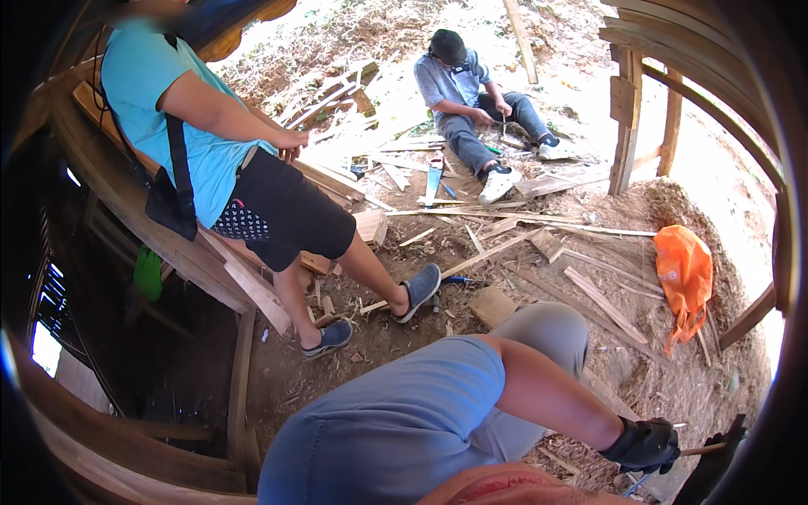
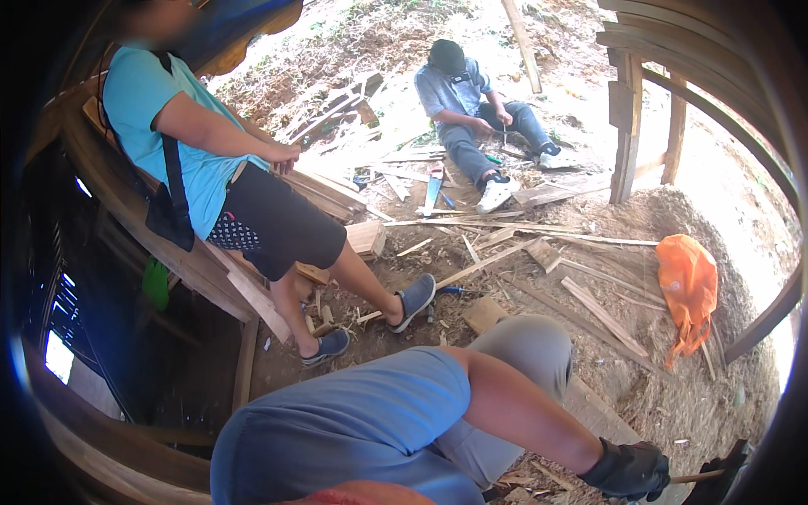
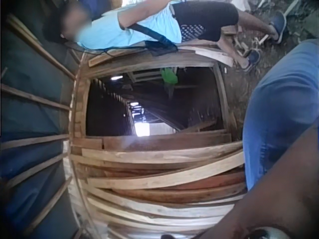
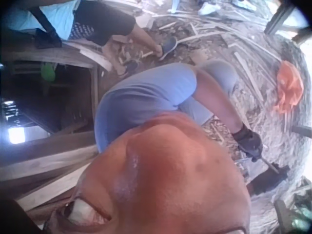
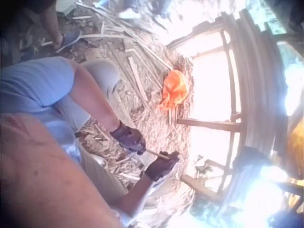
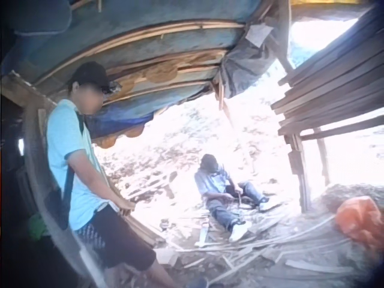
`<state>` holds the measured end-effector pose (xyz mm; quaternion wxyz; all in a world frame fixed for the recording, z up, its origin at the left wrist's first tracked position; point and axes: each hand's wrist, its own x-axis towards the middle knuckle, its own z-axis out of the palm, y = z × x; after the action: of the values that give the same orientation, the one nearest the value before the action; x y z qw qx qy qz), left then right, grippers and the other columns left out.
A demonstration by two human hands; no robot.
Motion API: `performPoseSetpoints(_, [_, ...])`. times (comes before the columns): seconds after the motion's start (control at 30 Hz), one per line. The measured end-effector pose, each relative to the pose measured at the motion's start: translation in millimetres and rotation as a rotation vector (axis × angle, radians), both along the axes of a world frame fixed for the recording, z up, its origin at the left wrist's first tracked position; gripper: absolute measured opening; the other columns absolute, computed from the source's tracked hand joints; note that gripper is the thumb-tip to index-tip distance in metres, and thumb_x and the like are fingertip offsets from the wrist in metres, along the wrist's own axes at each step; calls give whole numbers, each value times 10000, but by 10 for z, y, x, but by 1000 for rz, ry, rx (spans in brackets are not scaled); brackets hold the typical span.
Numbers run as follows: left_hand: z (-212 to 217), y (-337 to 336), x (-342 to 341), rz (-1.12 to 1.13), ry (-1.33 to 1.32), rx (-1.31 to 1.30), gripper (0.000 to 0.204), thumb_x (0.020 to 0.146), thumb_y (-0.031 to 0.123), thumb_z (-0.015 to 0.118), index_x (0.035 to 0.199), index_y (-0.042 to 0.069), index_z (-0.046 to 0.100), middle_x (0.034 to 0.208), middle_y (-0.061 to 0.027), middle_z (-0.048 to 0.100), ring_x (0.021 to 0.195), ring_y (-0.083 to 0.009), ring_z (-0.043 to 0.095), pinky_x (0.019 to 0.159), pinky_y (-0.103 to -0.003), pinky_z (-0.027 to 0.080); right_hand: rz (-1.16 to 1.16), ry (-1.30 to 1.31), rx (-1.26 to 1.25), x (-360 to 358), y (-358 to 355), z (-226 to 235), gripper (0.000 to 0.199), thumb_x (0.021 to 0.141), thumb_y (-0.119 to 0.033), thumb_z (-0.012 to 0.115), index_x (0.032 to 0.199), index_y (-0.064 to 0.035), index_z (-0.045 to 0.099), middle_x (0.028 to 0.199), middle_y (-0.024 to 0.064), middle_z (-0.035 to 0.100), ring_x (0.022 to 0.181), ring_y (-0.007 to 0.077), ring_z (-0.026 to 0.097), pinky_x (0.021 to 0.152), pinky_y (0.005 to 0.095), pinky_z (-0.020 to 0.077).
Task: The person sits on the ground and uses a sanding block to smooth and sharpen a small wooden stick. They hold the stick with one hand and rub it against the sanding block with the other, occasionally rotating the stick to work on different sides.
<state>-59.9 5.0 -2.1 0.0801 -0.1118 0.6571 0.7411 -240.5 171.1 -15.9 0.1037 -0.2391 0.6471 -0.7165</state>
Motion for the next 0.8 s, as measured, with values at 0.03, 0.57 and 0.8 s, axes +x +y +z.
performPoseSetpoints(0.03, [15, -4, -4, -1, 3, -29, 346, 1012, 208, 511, 788, 56, 727, 626, -70, 650, 488, -206, 609, 491, -378, 520, 15, -42, -95, -17, 16, -39, 641, 1137, -401, 378, 1550, 89, 404, 1591, 266, 461, 1228, 314, 598, 970, 455, 562])
performPoseSetpoints(0.57, [80, -9, 7, 47, -74, -9, 316, 1007, 207, 540, 810, 30, 711, 635, -71, 640, 558, -190, 610, 543, -376, 496, 10, -137, 116, 164, -119, 214, 712, 1133, -454, 424, 1597, 76, 321, 1618, 234, 434, 1149, 304, 614, 970, 448, 558])
performPoseSetpoints(0.8, [109, -40, -8, 45, -21, -33, 297, 983, 176, 536, 791, 29, 709, 623, -76, 635, 547, -189, 607, 536, -377, 492, 16, -182, -14, -209, 59, -71, 771, 1116, -529, 434, 1603, 61, 337, 1624, 218, 432, 1091, 287, 602, 955, 429, 551])
